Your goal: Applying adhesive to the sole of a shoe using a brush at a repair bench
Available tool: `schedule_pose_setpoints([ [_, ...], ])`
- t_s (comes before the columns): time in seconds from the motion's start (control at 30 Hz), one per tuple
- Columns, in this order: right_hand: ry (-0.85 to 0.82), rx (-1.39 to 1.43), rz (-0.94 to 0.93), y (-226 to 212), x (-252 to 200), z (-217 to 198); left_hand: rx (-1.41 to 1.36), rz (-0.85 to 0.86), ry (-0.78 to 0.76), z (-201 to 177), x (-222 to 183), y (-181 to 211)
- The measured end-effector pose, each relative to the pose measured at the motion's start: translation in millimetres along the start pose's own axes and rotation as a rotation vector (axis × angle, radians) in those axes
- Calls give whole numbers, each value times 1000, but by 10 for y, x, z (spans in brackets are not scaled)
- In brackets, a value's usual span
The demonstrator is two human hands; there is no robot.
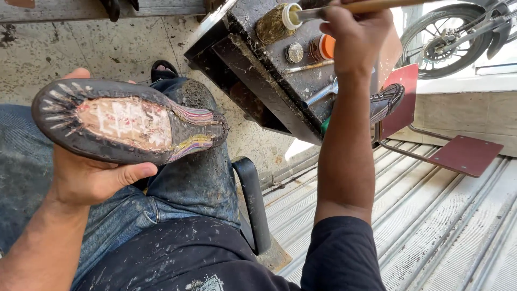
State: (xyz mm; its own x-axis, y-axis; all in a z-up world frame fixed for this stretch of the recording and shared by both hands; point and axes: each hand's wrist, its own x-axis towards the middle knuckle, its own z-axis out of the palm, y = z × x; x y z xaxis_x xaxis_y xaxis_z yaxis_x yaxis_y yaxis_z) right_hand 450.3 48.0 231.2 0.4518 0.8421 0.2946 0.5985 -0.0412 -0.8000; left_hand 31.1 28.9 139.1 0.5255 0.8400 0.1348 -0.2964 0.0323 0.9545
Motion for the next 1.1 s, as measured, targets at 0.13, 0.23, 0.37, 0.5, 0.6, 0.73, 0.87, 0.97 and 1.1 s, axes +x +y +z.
schedule_pose_setpoints([
  [0.13, 271, 512, 280, 132, -31, -150, -56, -25, -98, -75, 70, 176],
  [0.23, 353, 715, 337, 255, -84, -57, -142, -11, -122, -108, 100, 334],
  [0.37, 356, 817, 367, 579, -144, -11, -98, -37, -157, -153, 92, 291],
  [0.5, 337, 992, 427, 771, -210, -7, -42, 46, -57, -121, 155, 362],
  [0.6, 140, 1119, 245, 132, -566, 230, 90, 126, -71, -149, 138, 328],
  [0.73, -272, 1178, 40, -368, -1345, 389, 191, 157, -120, -146, 137, 290],
  [0.87, -293, 1064, -64, -726, -1849, 908, 227, 134, -103, -42, 67, 384],
  [0.97, -236, 947, -109, -897, -2033, 1104, 238, 157, -99, 18, 2, 395],
  [1.1, -249, 869, -185, -958, -2140, 1145, 241, 188, -138, 86, -91, 404],
])
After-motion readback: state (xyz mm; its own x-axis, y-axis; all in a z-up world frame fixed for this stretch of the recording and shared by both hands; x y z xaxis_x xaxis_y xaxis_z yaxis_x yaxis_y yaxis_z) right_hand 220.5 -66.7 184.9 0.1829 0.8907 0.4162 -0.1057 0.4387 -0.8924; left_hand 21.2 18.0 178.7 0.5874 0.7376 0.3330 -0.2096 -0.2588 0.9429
